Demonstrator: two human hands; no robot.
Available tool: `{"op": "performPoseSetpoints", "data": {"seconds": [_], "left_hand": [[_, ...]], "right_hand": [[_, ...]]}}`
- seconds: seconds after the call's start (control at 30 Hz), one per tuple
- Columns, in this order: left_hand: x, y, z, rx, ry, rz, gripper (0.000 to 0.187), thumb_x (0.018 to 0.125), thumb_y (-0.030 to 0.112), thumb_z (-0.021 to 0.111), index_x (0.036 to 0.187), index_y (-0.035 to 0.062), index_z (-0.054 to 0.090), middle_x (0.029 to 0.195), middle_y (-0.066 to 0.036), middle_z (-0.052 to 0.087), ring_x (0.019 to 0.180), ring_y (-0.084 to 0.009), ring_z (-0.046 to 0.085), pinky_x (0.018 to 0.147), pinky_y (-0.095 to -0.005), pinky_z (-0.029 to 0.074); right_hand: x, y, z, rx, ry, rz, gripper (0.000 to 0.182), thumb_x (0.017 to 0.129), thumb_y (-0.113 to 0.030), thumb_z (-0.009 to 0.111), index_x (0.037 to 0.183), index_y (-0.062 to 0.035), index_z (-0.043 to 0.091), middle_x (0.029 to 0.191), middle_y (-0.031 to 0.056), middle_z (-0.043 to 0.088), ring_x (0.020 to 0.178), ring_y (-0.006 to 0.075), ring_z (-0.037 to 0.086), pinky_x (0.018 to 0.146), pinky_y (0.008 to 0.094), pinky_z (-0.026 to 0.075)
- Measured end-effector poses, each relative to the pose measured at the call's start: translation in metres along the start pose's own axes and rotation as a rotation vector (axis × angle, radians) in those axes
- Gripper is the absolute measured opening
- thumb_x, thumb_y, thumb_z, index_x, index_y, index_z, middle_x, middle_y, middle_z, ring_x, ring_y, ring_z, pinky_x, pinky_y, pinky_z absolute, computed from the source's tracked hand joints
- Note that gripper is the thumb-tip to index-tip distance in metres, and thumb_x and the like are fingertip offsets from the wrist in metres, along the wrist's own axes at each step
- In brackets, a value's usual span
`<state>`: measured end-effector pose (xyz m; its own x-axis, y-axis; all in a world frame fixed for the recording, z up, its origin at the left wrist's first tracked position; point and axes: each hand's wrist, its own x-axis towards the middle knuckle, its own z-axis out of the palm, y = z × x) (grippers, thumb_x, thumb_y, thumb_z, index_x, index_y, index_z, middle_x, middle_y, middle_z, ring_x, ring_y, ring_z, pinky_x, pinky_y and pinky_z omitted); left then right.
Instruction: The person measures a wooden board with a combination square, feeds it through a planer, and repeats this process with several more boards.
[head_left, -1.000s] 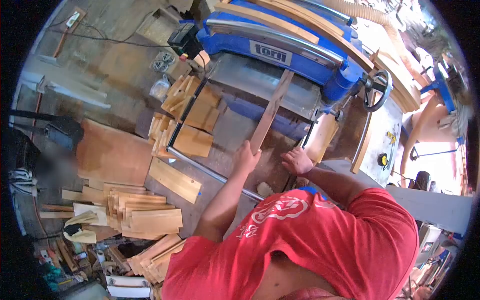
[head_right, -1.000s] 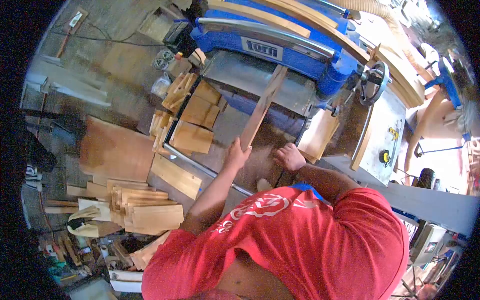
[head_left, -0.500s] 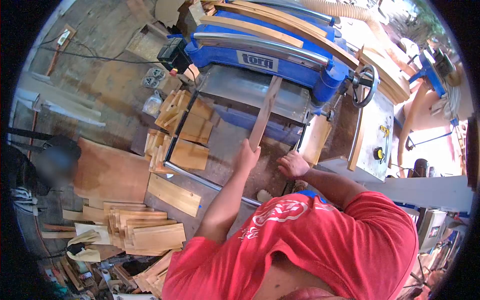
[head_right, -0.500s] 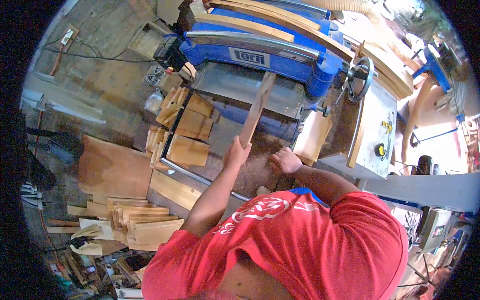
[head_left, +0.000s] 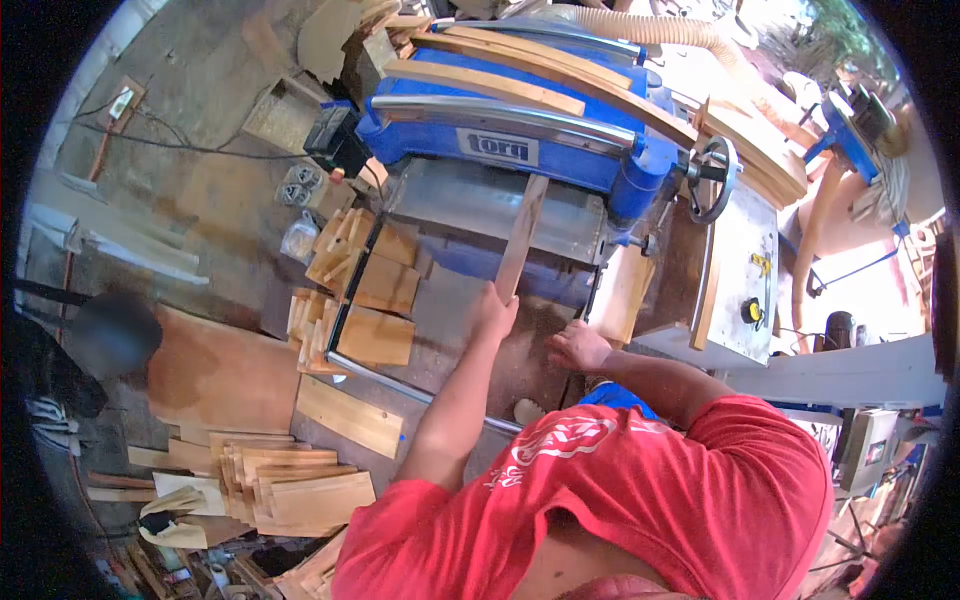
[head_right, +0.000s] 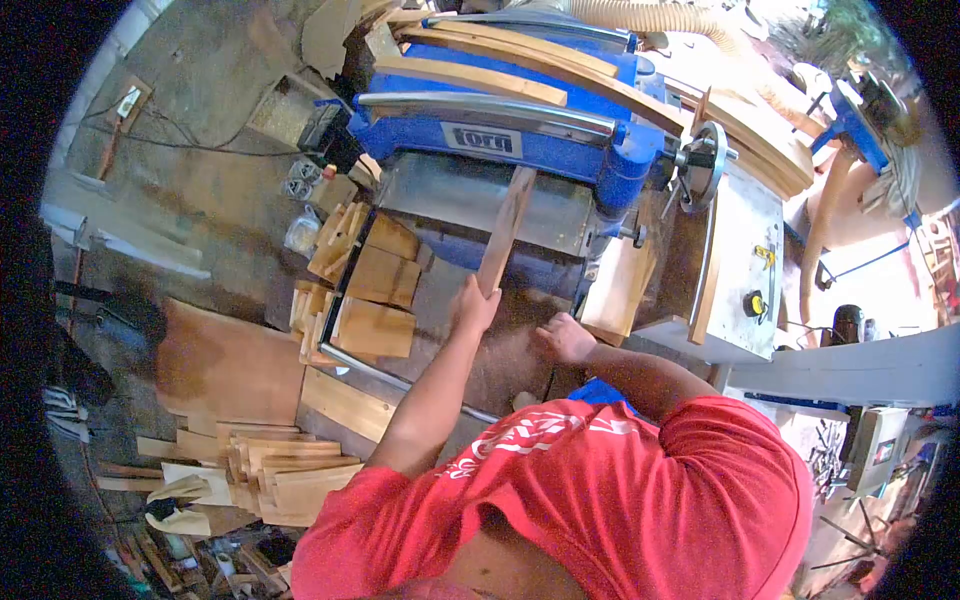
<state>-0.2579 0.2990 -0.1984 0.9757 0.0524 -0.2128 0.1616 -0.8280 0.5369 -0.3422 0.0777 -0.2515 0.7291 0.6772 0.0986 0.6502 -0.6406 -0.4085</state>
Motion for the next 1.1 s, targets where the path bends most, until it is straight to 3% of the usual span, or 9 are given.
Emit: {"op": "performPoseSetpoints", "data": {"seconds": [0.1, 0.23, 0.27, 0.3, 0.37, 0.43, 0.5, 0.9, 1.1], "left_hand": [[0.007, 0.001, 0.005, 0.026, 0.044, 0.035, 0.047, 0.081, 0.035, 0.068, 0.108, 0.0004, 0.051, 0.104, -0.026, 0.064, 0.098, -0.045, 0.061, 0.084, -0.0519, 0.049], [0.007, 0.018, -0.004, 0.039, 0.095, 0.072, 0.046, 0.08, 0.037, 0.069, 0.106, 0.002, 0.052, 0.103, -0.024, 0.063, 0.1, -0.0433, 0.059, 0.084, -0.0521, 0.048], [0.008, 0.02, -0.005, 0.075, 0.143, 0.116, 0.046, 0.08, 0.037, 0.069, 0.105, 0.0026, 0.053, 0.101, -0.024, 0.063, 0.1, -0.0427, 0.059, 0.083, -0.0521, 0.048], [0.009, 0.022, -0.008, 0.082, 0.157, 0.105, 0.046, 0.08, 0.037, 0.069, 0.105, 0.0026, 0.053, 0.101, -0.024, 0.063, 0.1, -0.0427, 0.059, 0.083, -0.0521, 0.048], [0.01, 0.031, -0.011, 0.093, 0.17, 0.13, 0.045, 0.08, 0.037, 0.069, 0.104, 0.0033, 0.053, 0.097, -0.022, 0.063, 0.099, -0.0421, 0.058, 0.082, -0.0523, 0.048], [0.014, 0.032, -0.006, 0.086, 0.211, 0.138, 0.045, 0.08, 0.038, 0.069, 0.104, 0.0036, 0.053, 0.098, -0.022, 0.063, 0.098, -0.0421, 0.058, 0.081, -0.0524, 0.048], [0.018, 0.035, -0.003, 0.075, 0.247, 0.147, 0.045, 0.079, 0.038, 0.069, 0.105, 0.0039, 0.053, 0.099, -0.022, 0.062, 0.098, -0.0422, 0.058, 0.081, -0.0524, 0.048], [0.012, 0.056, -0.014, -0.054, 0.206, 0.081, 0.048, 0.082, 0.039, 0.067, 0.114, 0.0066, 0.055, 0.105, -0.022, 0.064, 0.1, -0.0415, 0.06, 0.083, -0.0507, 0.048], [-0.071, 0.003, -0.015, 0.127, 0.169, -0.154, 0.039, 0.085, 0.033, 0.065, 0.111, 0.004, 0.058, 0.096, -0.023, 0.067, 0.092, -0.0426, 0.063, 0.079, -0.0503, 0.049]], "right_hand": [[0.015, 0.004, -0.024, 0.314, 0.013, 0.033, 0.044, 0.088, -0.039, 0.063, 0.117, -0.0064, 0.06, 0.086, 0.0148, 0.065, 0.089, 0.0333, 0.062, 0.083, 0.0437, 0.047], [0.073, 0.039, -0.159, 0.347, 0.413, 0.179, 0.032, 0.08, -0.023, 0.068, 0.106, -0.0046, 0.062, 0.099, 0.0194, 0.061, 0.096, 0.0372, 0.057, 0.085, 0.046, 0.046], [0.09, 0.094, -0.166, 0.7, 0.51, 0.233, 0.032, 0.078, -0.022, 0.069, 0.103, -0.0032, 0.062, 0.099, 0.0193, 0.061, 0.096, 0.0372, 0.056, 0.085, 0.0458, 0.046], [0.104, 0.076, -0.255, 0.026, 0.587, 0.171, 0.032, 0.078, -0.02, 0.069, 0.104, -0.0039, 0.061, 0.101, 0.019, 0.06, 0.097, 0.037, 0.055, 0.085, 0.0459, 0.045], [0.118, 0.144, -0.311, -0.288, 0.755, 0.271, 0.039, 0.079, -0.025, 0.07, 0.11, -0.0055, 0.057, 0.11, 0.0177, 0.059, 0.104, 0.0355, 0.056, 0.09, 0.0459, 0.047], [0.124, 0.182, -0.365, -0.429, 0.361, 0.699, 0.052, 0.08, -0.034, 0.072, 0.118, -0.0047, 0.053, 0.121, 0.02, 0.058, 0.115, 0.0363, 0.055, 0.093, 0.0451, 0.048], [0.116, 0.241, -0.378, -0.449, -0.016, 0.59, 0.052, 0.079, -0.028, 0.071, 0.114, 0.003, 0.049, 0.102, 0.0252, 0.064, 0.097, 0.0402, 0.063, 0.081, 0.0474, 0.052], [0.112, 0.279, -0.346, -0.466, -0.064, 0.671, 0.039, 0.09, -0.008, 0.048, 0.124, 0.0079, 0.037, 0.11, 0.0331, 0.061, 0.1, 0.0459, 0.064, 0.085, 0.051, 0.053], [0.116, 0.258, -0.35, -0.494, -0.188, 0.7, 0.044, 0.09, -0.012, 0.051, 0.127, 0.0042, 0.035, 0.119, 0.0331, 0.057, 0.109, 0.0444, 0.06, 0.088, 0.0492, 0.053]]}}
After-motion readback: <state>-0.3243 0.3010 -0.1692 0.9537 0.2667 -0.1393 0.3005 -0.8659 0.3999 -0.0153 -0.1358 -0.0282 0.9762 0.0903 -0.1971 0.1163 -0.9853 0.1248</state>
